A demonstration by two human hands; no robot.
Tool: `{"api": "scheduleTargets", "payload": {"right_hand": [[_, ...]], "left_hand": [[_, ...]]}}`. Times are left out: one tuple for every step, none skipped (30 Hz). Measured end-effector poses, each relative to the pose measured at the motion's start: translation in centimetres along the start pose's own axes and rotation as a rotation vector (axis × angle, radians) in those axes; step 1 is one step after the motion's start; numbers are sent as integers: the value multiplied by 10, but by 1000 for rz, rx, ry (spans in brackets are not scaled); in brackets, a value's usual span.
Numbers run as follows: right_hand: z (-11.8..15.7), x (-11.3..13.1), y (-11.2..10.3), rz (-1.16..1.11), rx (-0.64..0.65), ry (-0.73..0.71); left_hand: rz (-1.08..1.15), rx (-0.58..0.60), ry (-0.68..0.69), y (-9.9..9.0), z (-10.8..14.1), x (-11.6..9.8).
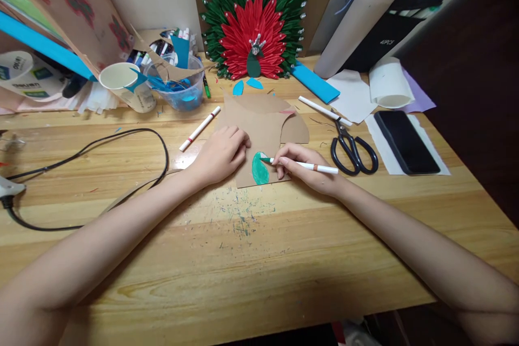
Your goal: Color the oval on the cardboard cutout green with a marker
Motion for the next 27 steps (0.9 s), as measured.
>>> {"api": "scheduleTargets", "payload": {"right_hand": [[0,0,0,4,-1,-1],[0,-1,-1,9,0,2],[1,-1,-1,13,3,5],[1,-2,-1,14,4,8],[1,-2,-1,13,4,11],[1,-3,-1,10,3,13],[1,-3,-1,6,2,14],[1,-4,-1,1,-1,14],[1,-4,-1,-3,-4,13],[1,-4,-1,-5,-7,12],[1,-4,-2,-3,-10,10],[1,-4,-2,-1,-12,8],[1,-3,-2,2,-12,6],[1,-3,-2,3,-10,4],[1,-2,-1,2,-6,2],[0,-2,-1,-2,-1,0],[0,-1,-1,-8,3,-2],[0,-1,0,-16,8,-3],[0,0,0,-21,11,-5],[0,0,0,-23,12,-5],[0,0,0,-23,13,-4],[-1,0,0,-21,13,-2],[-1,0,0,-17,13,0],[-1,-1,0,-14,13,4],[-1,-1,0,-10,13,5],[-1,-1,0,-7,11,6],[-1,-1,0,-5,8,5]], "left_hand": [[-5,-2,1,0,0,0],[-8,-4,2,0,0,0],[-10,-4,3,0,0,0],[-11,-4,4,1,1,0],[-12,-5,5,1,1,0],[-12,-6,7,1,1,0],[-11,-7,7,1,1,0],[-10,-7,7,1,1,0],[-10,-7,8,1,1,0],[-9,-6,8,1,1,0],[-9,-4,8,0,1,0],[-11,-3,7,0,1,0],[-12,-3,5,0,0,0],[-13,-2,3,0,0,0],[-12,-1,1,0,0,0],[-11,1,-1,0,0,0],[-9,2,-3,0,0,0],[-5,4,-3,0,0,0],[-1,4,-3,0,0,0],[2,5,-2,0,0,0],[4,6,-3,0,0,0],[5,7,-3,0,0,0],[5,7,-4,0,0,0],[4,7,-4,0,1,0],[3,7,-5,0,1,0],[4,6,-5,0,1,0],[6,5,-5,0,1,0]]}}
Point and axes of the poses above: each hand's wrist, its own z-axis away from the middle knuckle, its own y-axis out of the palm, x = y × z, the point moved 9 cm from there along -z, towards the middle knuckle, and after that the axes turned 6 degrees about -y, right-handed, at the moved point
